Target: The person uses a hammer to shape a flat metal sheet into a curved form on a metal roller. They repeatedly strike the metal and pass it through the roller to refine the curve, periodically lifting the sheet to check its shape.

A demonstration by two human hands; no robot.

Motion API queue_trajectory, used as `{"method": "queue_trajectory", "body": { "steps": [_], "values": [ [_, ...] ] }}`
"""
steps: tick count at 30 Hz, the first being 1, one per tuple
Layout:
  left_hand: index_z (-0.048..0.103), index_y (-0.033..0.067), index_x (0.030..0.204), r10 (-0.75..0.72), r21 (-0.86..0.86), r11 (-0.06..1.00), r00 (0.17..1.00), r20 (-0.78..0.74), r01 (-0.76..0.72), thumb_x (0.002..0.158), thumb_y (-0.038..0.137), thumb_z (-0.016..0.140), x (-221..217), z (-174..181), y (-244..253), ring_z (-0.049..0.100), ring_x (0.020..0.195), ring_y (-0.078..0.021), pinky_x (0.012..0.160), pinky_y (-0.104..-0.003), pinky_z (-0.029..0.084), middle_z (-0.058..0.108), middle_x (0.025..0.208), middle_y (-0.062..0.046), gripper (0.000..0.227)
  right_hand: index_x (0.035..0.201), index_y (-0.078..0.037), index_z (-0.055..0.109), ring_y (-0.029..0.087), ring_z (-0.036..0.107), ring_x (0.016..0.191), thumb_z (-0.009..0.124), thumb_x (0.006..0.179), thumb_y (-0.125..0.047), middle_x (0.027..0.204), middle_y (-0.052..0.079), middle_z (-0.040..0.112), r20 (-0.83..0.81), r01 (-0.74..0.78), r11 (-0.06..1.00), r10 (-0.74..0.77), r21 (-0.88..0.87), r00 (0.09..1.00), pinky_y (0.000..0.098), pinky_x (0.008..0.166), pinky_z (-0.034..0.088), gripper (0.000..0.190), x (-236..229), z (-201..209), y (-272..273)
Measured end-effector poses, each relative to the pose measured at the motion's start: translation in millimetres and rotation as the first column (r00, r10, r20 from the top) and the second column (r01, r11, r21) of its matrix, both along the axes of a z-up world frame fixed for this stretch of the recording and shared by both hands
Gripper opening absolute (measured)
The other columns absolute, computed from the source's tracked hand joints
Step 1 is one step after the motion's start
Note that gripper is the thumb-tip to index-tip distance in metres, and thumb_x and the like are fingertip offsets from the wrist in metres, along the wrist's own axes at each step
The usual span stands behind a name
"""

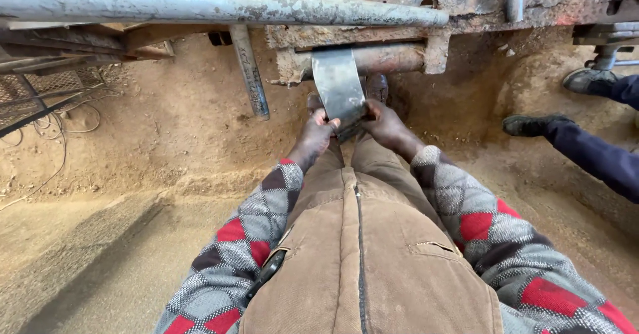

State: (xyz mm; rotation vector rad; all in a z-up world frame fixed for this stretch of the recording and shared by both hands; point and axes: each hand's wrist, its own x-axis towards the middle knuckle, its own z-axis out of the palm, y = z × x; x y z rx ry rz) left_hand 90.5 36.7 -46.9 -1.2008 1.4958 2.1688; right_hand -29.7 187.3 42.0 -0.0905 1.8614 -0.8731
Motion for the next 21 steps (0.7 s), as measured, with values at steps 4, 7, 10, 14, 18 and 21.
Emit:
{"method": "queue_trajectory", "body": {
  "steps": [4, 7, 10, 14, 18, 21],
  "values": [
    [0.067, 0.0116, 0.124, -0.200, -0.129, 0.969, 0.977, 0.079, 0.209, 0.088, 0.003, 0.071, 11, -18, -5, 0.072, 0.106, -0.0168, 0.095, -0.035, 0.056, 0.077, 0.112, -0.009, 0.037, 0.150, -0.014, 0.048, 0.041, 0.054, 0.133, 0.075, 0.092, -0.035, 0.136, 0.023, 0.063, -0.006, 0.041, 0.998, -0.041, -0.038, 0.999, 0.0559, 0.108, 0.046, 0.068, -3, -31, -3],
    [0.069, 0.0154, 0.123, -0.281, -0.124, 0.945, 0.947, 0.158, 0.301, 0.088, 0.013, 0.073, 5, -3, -17, 0.071, 0.102, -0.0130, 0.095, -0.033, 0.055, 0.078, 0.109, -0.006, 0.036, 0.135, -0.016, 0.060, 0.041, 0.062, 0.122, 0.070, 0.096, -0.042, 0.121, 0.021, 0.070, -0.037, -0.035, 0.998, 0.037, 0.059, 0.999, 0.0573, 0.101, 0.049, 0.048, -7, -29, -8],
    [0.067, 0.0044, 0.113, 0.011, -0.070, 0.997, 0.999, -0.041, -0.014, 0.091, 0.015, 0.077, -2, -3, -27, 0.062, 0.092, -0.0172, 0.088, -0.034, 0.056, 0.069, 0.101, -0.009, 0.026, 0.116, -0.009, 0.064, 0.051, 0.062, 0.110, 0.061, 0.101, -0.048, 0.104, 0.028, 0.069, -0.141, -0.062, 0.992, 0.077, 0.110, 0.987, 0.0620, 0.091, 0.049, 0.042, -5, -19, -7],
    [0.068, 0.0114, 0.095, 0.174, -0.066, 0.983, 0.984, 0.031, -0.172, 0.098, 0.021, 0.070, -23, -25, -26, 0.069, 0.070, -0.0139, 0.068, -0.028, 0.060, 0.072, 0.079, -0.005, 0.010, 0.102, -0.004, 0.064, 0.055, 0.061, 0.102, 0.062, 0.101, -0.037, 0.095, 0.032, 0.064, -0.209, -0.095, 0.993, 0.107, 0.070, 0.972, 0.0622, 0.081, 0.050, 0.033, 1, -36, -6],
    [0.069, 0.0211, 0.097, -0.052, -0.235, 0.969, 0.994, 0.097, 0.074, 0.090, 0.024, 0.075, -37, -24, -40, 0.068, 0.068, -0.0072, 0.064, -0.025, 0.056, 0.073, 0.074, 0.001, 0.010, 0.099, -0.005, 0.063, 0.055, 0.061, 0.102, 0.063, 0.100, -0.035, 0.093, 0.032, 0.065, -0.184, -0.136, 0.987, 0.150, 0.084, 0.971, 0.0629, 0.079, 0.048, 0.030, -4, -46, -6],
    [0.064, 0.0168, 0.112, -0.004, -0.117, 0.993, 0.998, 0.058, 0.011, 0.087, 0.008, 0.072, -56, 23, -45, 0.066, 0.070, -0.0064, 0.060, -0.020, 0.056, 0.070, 0.082, 0.002, 0.028, 0.098, -0.005, 0.063, 0.054, 0.061, 0.101, 0.062, 0.100, -0.035, 0.094, 0.031, 0.065, -0.166, -0.118, 0.990, 0.130, 0.081, 0.977, 0.0603, 0.078, 0.048, 0.031, -4, -40, -4]
  ]
}}
